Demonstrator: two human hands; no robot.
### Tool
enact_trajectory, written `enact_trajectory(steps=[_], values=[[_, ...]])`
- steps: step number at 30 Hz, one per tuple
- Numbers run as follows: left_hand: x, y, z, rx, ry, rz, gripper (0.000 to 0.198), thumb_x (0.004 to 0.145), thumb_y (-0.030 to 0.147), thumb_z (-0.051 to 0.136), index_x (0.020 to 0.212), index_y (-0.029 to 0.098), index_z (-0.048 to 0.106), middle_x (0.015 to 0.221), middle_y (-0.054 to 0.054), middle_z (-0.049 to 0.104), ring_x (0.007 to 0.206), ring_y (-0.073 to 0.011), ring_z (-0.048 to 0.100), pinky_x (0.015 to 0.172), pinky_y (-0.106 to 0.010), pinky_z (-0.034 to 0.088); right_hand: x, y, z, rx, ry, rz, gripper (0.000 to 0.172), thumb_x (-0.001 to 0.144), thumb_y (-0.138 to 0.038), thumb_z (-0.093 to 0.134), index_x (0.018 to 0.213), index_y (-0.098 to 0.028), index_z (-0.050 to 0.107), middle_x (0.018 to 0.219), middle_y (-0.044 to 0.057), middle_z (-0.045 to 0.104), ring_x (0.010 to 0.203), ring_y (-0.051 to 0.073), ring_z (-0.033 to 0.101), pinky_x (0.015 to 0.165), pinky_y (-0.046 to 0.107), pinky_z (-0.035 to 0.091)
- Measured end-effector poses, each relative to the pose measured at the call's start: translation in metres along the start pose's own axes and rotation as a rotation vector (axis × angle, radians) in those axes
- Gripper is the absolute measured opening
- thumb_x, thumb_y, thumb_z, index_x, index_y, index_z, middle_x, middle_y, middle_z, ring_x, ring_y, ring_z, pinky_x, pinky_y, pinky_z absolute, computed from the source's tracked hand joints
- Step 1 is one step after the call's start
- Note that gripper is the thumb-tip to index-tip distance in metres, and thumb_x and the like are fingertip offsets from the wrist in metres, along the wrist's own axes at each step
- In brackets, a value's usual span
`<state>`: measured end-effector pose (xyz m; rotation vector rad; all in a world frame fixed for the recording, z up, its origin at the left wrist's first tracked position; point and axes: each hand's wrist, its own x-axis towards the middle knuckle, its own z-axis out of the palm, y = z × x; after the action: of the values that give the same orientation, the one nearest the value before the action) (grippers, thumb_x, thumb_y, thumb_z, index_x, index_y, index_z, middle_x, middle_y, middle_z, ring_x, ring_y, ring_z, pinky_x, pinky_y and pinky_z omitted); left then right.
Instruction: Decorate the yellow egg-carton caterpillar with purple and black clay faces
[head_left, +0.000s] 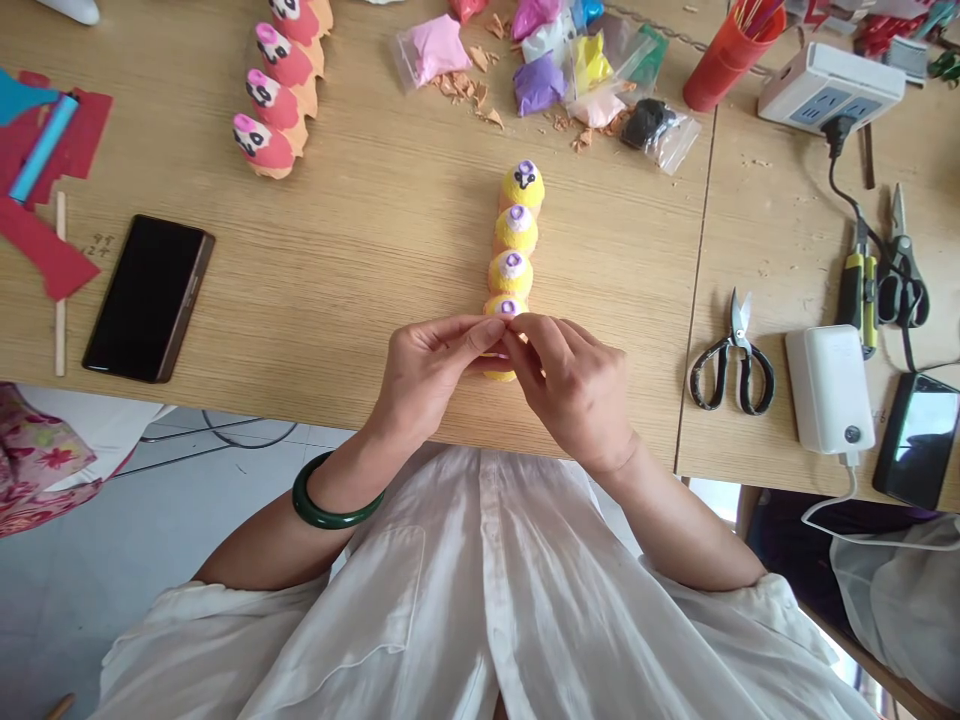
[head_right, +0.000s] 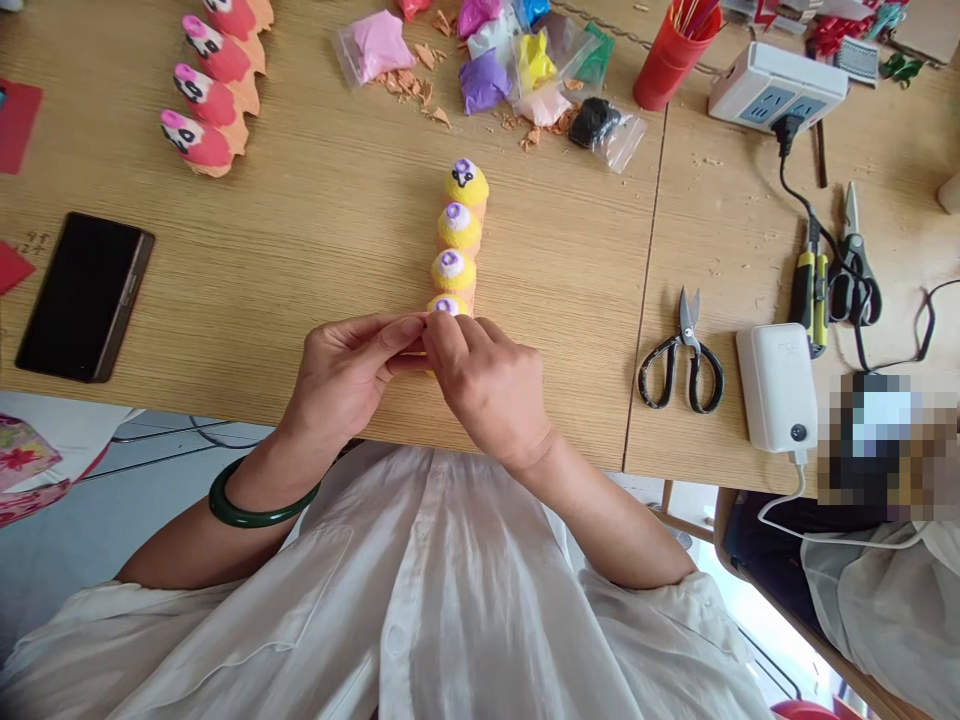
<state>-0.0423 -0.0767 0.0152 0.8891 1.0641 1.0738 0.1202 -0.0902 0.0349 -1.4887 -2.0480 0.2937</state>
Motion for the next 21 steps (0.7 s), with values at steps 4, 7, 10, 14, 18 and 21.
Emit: enact_trajectory(steps=[4, 7, 10, 14, 18, 21], values=[[0.001, 0.007, -0.001, -0.023, 0.011, -0.053, 0.032, 0.081, 0.055, 0.091, 0.09, 0.024, 0.088, 0.085, -0.002, 0.083, 0.08, -0.0217, 0.082, 0.081, -0.035, 0.072, -0.003, 0.001, 0.0, 0.197, 0.073, 0.033, 0.021, 0.109, -0.029, 0.057, 0.099, -0.02, 0.073, 0.072, 0.0, 0.07, 0.061, 0.01, 0.053, 0.059, 0.027, 0.037], [0.0, 0.01, 0.002, -0.041, 0.069, -0.044, 0.023, 0.087, 0.048, 0.088, 0.093, 0.026, 0.087, 0.102, -0.002, 0.085, 0.1, -0.0212, 0.082, 0.09, -0.031, 0.07, -0.005, 0.0, 0.0, 0.474, 0.097, 0.213, 0.018, 0.106, -0.032, 0.063, 0.102, -0.019, 0.074, 0.067, -0.004, 0.065, 0.054, 0.008, 0.047, 0.055, 0.024, 0.037], [-0.001, 0.009, 0.005, -0.081, 0.079, -0.028, 0.016, 0.091, 0.044, 0.085, 0.095, 0.029, 0.087, 0.115, -0.001, 0.085, 0.117, -0.0224, 0.079, 0.095, -0.031, 0.069, -0.003, -0.002, 0.0, 0.856, -0.009, 0.408, 0.03, 0.1, -0.047, 0.072, 0.098, -0.017, 0.074, 0.061, -0.006, 0.057, 0.052, 0.007, 0.044, 0.049, 0.023, 0.034], [-0.003, 0.005, 0.01, -0.073, 0.074, 0.002, 0.014, 0.092, 0.043, 0.082, 0.098, 0.031, 0.087, 0.115, 0.0, 0.085, 0.11, -0.0213, 0.08, 0.088, -0.03, 0.07, 0.002, -0.009, 0.0, 1.243, -0.129, 0.546, 0.041, 0.09, -0.057, 0.082, 0.091, -0.017, 0.072, 0.056, -0.008, 0.048, 0.049, 0.006, 0.04, 0.046, 0.023, 0.032], [-0.008, 0.002, 0.014, -0.051, 0.061, 0.043, 0.018, 0.091, 0.046, 0.083, 0.1, 0.032, 0.088, 0.117, 0.001, 0.085, 0.099, -0.0203, 0.081, 0.074, -0.028, 0.07, 0.005, -0.013, 0.0, 1.297, -0.12, 0.612, 0.044, 0.087, -0.06, 0.084, 0.087, -0.018, 0.071, 0.056, -0.008, 0.048, 0.049, 0.006, 0.039, 0.044, 0.023, 0.03], [-0.01, 0.003, 0.015, -0.02, 0.041, 0.07, 0.022, 0.095, 0.049, 0.079, 0.104, 0.031, 0.088, 0.119, 0.001, 0.084, 0.1, -0.0212, 0.081, 0.071, -0.027, 0.07, 0.004, -0.012, 0.001, 1.273, -0.101, 0.634, 0.045, 0.086, -0.061, 0.085, 0.084, -0.019, 0.07, 0.055, -0.007, 0.048, 0.049, 0.006, 0.039, 0.042, 0.023, 0.029]])
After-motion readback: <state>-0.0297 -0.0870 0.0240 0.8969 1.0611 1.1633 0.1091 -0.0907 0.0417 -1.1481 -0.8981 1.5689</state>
